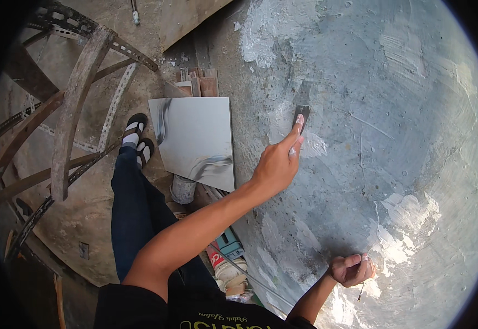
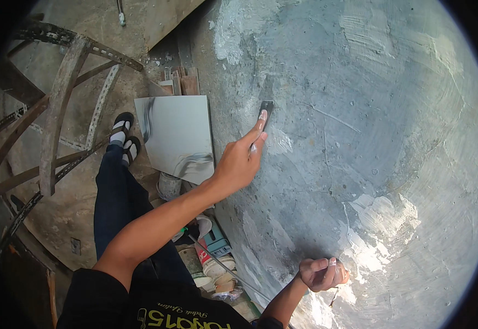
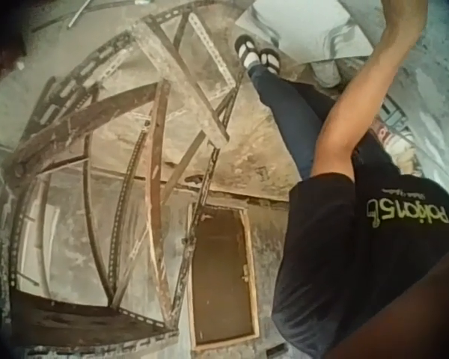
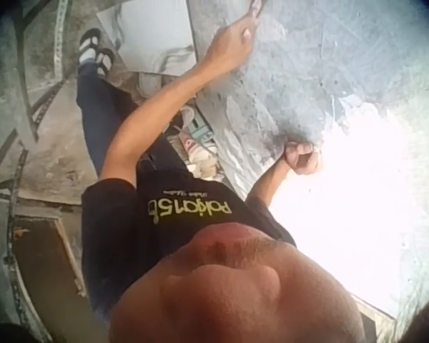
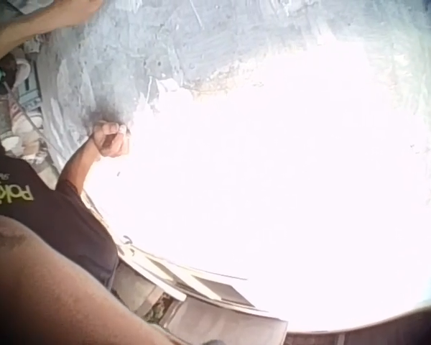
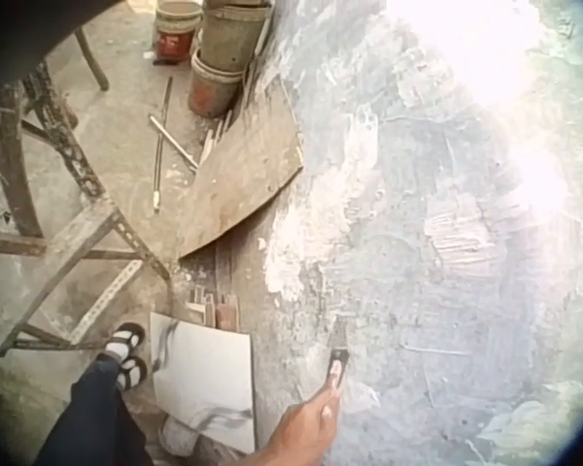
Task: Applying putty or filler to a concrete wall using a putty knife.
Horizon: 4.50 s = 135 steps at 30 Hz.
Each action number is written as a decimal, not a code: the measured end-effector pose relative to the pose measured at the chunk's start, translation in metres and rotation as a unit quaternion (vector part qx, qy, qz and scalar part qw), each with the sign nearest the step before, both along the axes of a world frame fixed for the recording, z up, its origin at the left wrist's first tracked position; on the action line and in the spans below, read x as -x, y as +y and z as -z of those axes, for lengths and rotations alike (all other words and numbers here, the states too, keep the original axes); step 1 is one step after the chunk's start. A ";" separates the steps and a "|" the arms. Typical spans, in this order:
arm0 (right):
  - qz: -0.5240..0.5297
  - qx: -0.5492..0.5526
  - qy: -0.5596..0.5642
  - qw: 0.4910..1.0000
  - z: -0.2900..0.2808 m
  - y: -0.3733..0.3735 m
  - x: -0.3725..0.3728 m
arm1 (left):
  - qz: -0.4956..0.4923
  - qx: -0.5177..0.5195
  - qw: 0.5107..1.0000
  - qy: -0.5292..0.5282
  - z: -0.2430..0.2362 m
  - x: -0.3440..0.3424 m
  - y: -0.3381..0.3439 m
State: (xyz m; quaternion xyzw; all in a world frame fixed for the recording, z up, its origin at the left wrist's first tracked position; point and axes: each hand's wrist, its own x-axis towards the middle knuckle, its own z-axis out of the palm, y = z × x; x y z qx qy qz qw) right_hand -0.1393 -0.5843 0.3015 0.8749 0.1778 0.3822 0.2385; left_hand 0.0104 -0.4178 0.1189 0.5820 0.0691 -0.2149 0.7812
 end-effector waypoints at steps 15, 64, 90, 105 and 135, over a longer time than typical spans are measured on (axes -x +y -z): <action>-0.018 0.000 0.021 1.000 -0.001 -0.004 0.004 | 0.038 -0.035 0.999 0.012 0.013 -0.026 0.003; -0.001 -0.003 0.016 1.000 0.003 0.000 -0.001 | -0.048 -0.028 0.997 0.051 0.039 -0.081 0.006; 0.012 -0.002 -0.027 1.000 0.006 -0.002 -0.003 | 0.009 0.030 0.991 0.132 0.067 -0.064 -0.003; 0.021 0.007 -0.025 0.999 0.005 -0.002 -0.002 | -0.059 -0.001 0.998 0.032 0.066 -0.020 -0.021; 0.001 0.011 -0.036 0.999 0.006 -0.001 -0.007 | -0.042 -0.035 0.998 -0.007 0.083 -0.045 -0.007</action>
